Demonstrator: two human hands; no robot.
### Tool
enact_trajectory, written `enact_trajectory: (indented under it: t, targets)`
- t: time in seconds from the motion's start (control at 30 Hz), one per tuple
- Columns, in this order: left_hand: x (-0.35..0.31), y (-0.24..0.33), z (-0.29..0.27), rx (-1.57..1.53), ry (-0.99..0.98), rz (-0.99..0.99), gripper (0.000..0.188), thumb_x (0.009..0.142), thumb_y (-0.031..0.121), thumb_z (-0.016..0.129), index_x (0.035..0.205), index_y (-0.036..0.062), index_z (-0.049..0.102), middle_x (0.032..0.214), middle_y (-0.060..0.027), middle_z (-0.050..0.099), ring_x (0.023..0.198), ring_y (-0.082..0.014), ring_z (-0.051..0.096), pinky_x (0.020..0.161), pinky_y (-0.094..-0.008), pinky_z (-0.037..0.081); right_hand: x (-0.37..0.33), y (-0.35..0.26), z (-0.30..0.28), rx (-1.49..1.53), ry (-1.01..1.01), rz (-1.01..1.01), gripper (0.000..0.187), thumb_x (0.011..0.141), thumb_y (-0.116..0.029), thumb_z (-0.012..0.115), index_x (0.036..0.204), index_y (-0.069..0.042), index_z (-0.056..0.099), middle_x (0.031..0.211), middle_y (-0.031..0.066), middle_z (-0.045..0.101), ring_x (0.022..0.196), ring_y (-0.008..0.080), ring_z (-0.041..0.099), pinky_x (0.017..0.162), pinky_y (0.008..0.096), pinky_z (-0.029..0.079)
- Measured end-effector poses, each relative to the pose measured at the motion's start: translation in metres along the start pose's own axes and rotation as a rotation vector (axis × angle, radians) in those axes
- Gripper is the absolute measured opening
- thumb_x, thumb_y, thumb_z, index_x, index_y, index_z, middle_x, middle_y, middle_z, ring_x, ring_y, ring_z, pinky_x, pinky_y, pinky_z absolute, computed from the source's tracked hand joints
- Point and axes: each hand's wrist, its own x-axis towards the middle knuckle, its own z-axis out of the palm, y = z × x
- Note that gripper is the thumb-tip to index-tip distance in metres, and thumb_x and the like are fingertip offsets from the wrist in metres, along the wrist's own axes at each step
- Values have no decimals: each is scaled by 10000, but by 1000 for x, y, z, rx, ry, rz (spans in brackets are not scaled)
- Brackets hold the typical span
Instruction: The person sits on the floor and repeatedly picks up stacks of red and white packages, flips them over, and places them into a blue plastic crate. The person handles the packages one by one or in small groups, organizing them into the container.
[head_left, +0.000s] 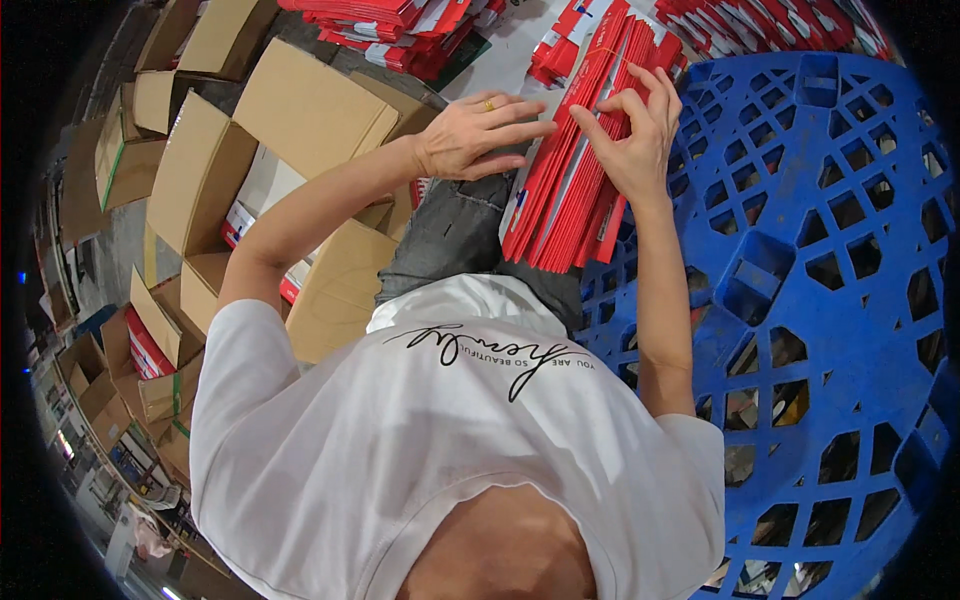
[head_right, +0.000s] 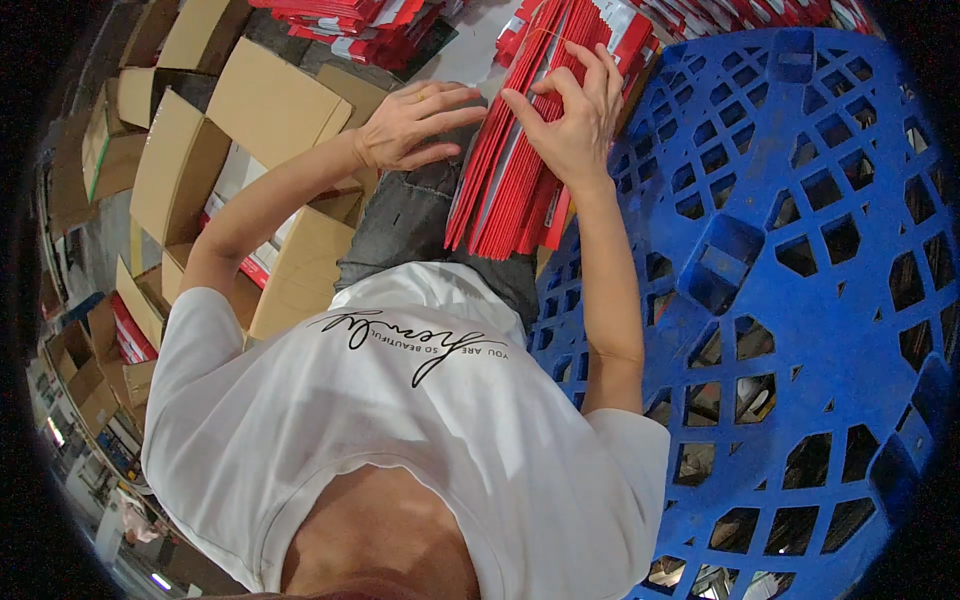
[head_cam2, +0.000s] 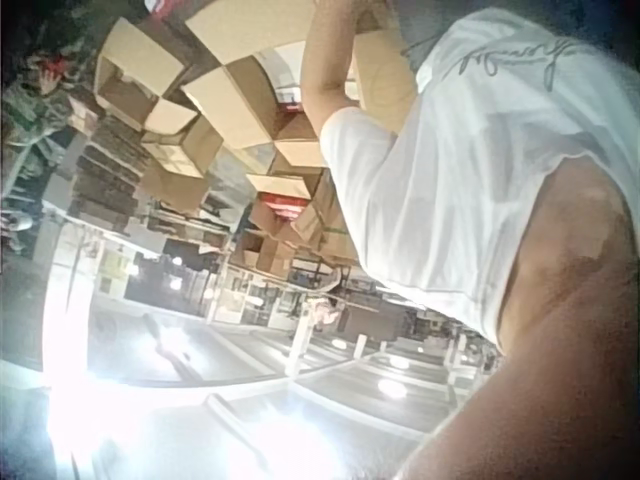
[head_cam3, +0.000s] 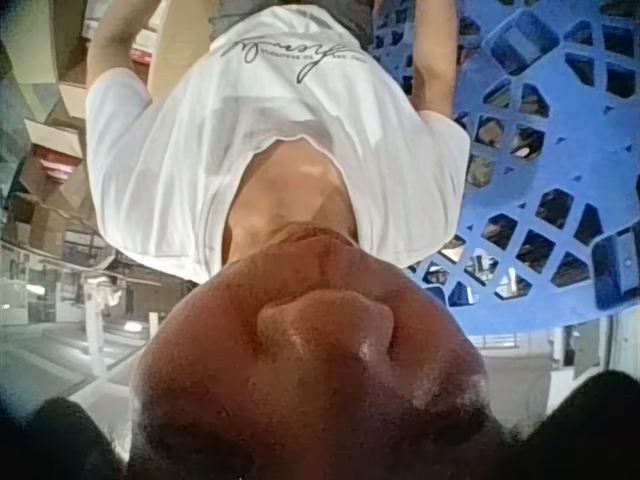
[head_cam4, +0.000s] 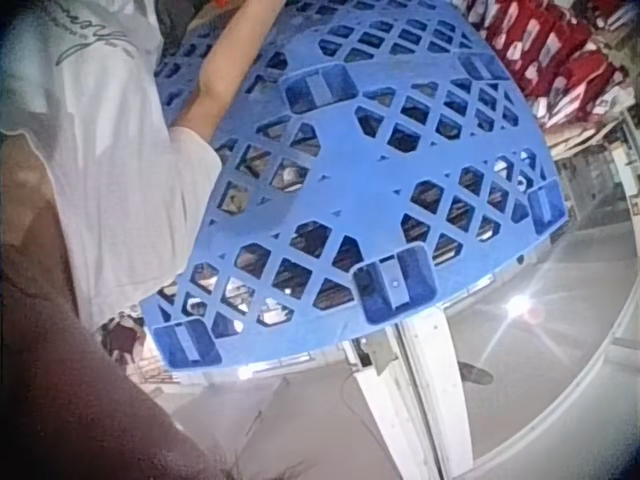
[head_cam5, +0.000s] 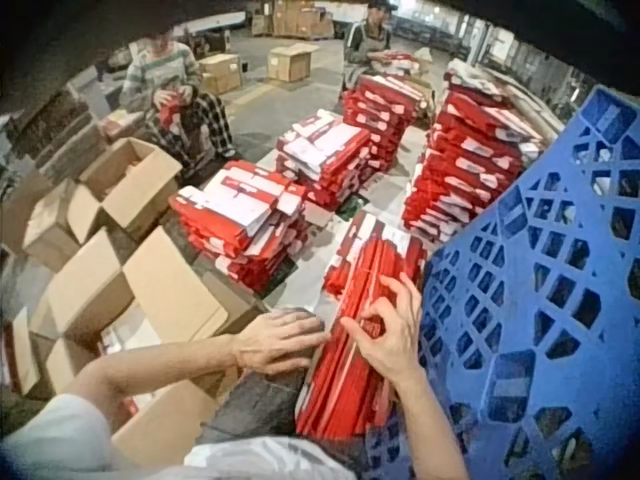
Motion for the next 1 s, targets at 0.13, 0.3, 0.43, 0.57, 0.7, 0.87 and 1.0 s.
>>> enact_trajectory:
  t: [0.13,0.3,0.43,0.57,0.7,0.87,1.0]
  targets:
    - [13,-5,2,27,-32,150,562,1002,372,601,1507,146,500,1582,-86,458,1465,-291,414,1226,-485,309,0,1,4,26,3,-14,319,766,-354,892,809,-109,692,1388,167,572,1420,440,364,1142,563,333]
    - [15,-16,2,115,-49,240,550,995,370,613,1481,127,528,1572,-80,479,1406,-311,461,1201,-507,332,-2,4,2,50,-29,-7,300,789,-345,876,830,-108,698,1405,168,559,1418,443,365,1141,560,335]
    - [19,-18,-2,115,-51,295,532,973,365,647,1420,86,576,1517,-113,530,1243,-311,538,1096,-492,419,-3,7,2,48,-27,-4,300,804,-355,865,846,-109,700,1413,165,550,1416,443,368,1140,560,335]
    - [18,-19,-9,136,-48,294,459,946,366,675,1295,72,623,1423,-122,576,1107,-297,556,1008,-458,455,-1,9,-1,21,-46,-18,298,782,-340,869,850,-111,692,1401,155,553,1406,438,380,1136,556,341]
    - [12,-25,-15,140,-79,273,340,922,342,697,1104,64,627,1283,-106,598,1019,-290,551,958,-430,472,1,13,-11,-13,-38,39,365,709,-302,884,948,-121,675,1376,145,558,1368,405,422,1124,529,363]
    - [12,-22,-15,96,-38,259,295,868,271,756,1016,54,622,1228,-113,598,1004,-305,565,910,-422,513,1,16,-12,103,-97,160,531,673,-264,872,1142,-125,663,1391,140,517,1334,384,448,1112,500,385]
    - [21,-11,-9,14,78,208,270,917,265,717,1061,58,620,1239,-108,607,1041,-293,609,906,-410,511,9,4,-7,107,-58,13,473,731,-211,832,1174,-137,683,1388,150,516,1336,390,447,1122,503,382]
